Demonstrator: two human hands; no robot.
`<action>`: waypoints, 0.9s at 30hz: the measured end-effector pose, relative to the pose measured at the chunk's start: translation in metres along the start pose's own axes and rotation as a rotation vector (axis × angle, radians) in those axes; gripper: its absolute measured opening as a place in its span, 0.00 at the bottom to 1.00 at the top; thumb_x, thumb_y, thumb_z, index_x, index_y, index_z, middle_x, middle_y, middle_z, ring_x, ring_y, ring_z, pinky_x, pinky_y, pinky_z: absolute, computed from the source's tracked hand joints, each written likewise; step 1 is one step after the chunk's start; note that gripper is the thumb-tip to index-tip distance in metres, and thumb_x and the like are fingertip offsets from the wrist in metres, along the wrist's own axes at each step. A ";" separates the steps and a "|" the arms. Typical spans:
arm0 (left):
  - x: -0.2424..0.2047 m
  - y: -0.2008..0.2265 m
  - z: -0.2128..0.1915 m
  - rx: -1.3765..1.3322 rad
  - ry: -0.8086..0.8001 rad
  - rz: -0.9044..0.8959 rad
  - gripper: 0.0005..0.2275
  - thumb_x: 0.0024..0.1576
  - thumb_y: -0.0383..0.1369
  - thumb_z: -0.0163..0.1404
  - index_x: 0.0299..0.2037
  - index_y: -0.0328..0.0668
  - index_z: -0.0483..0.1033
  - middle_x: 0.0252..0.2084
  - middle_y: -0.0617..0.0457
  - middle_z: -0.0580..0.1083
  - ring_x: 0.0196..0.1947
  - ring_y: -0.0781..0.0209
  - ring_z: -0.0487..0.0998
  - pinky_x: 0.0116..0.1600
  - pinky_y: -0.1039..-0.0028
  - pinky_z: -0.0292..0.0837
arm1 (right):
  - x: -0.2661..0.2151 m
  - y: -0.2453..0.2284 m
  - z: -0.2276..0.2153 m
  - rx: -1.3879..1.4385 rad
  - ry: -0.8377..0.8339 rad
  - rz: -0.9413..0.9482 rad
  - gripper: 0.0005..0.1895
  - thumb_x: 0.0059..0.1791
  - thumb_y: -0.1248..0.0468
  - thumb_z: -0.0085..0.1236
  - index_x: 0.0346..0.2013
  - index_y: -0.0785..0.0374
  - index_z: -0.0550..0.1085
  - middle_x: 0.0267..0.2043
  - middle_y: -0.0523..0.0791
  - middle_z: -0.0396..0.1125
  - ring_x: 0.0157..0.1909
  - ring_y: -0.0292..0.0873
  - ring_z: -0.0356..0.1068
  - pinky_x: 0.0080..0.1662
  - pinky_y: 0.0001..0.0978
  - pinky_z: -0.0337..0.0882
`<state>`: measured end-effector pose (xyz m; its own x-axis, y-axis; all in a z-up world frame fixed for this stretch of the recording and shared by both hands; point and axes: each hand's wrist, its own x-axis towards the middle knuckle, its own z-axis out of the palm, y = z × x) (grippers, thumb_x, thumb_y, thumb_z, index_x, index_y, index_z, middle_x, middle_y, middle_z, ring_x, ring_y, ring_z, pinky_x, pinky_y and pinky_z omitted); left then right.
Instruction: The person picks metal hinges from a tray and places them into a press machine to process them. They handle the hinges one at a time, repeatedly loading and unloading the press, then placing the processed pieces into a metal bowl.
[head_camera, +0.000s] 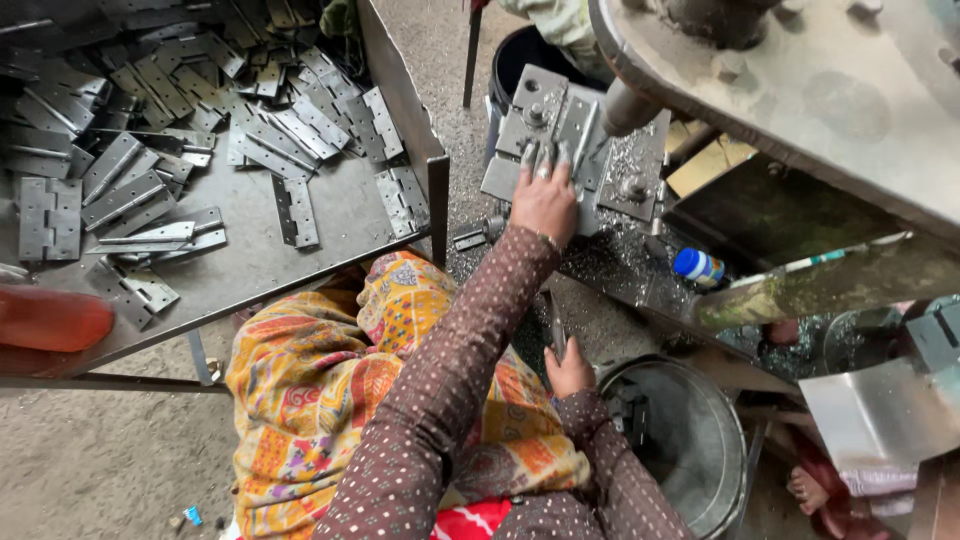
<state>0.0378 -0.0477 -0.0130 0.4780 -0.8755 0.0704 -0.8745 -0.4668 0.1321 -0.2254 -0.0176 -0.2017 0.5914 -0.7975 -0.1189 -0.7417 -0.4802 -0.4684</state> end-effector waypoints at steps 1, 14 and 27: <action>-0.004 0.000 -0.005 -0.031 0.038 -0.013 0.11 0.60 0.30 0.44 0.48 0.42 0.78 0.69 0.46 0.64 0.68 0.49 0.64 0.74 0.45 0.45 | 0.004 -0.002 -0.011 -0.004 -0.034 0.016 0.20 0.47 0.48 0.56 0.43 0.60 0.69 0.32 0.57 0.72 0.34 0.66 0.71 0.34 0.57 0.69; 0.041 -0.013 0.012 -0.077 0.170 -0.054 0.13 0.60 0.30 0.43 0.50 0.40 0.79 0.66 0.46 0.67 0.65 0.48 0.67 0.70 0.47 0.53 | 0.000 0.001 0.001 0.006 -0.049 0.094 0.21 0.50 0.47 0.53 0.43 0.62 0.67 0.29 0.55 0.72 0.31 0.60 0.75 0.34 0.53 0.72; -0.119 -0.161 0.032 -0.445 0.729 -0.414 0.21 0.54 0.29 0.50 0.60 0.50 0.73 0.55 0.43 0.72 0.47 0.48 0.77 0.51 0.57 0.75 | 0.014 0.001 -0.066 0.103 -0.268 0.116 0.21 0.48 0.49 0.62 0.41 0.64 0.71 0.24 0.52 0.65 0.22 0.50 0.64 0.26 0.44 0.65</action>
<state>0.1191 0.1278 -0.0747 0.8086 -0.2875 0.5133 -0.5838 -0.5006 0.6393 -0.2385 -0.0536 -0.1457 0.5773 -0.7136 -0.3970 -0.7812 -0.3411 -0.5228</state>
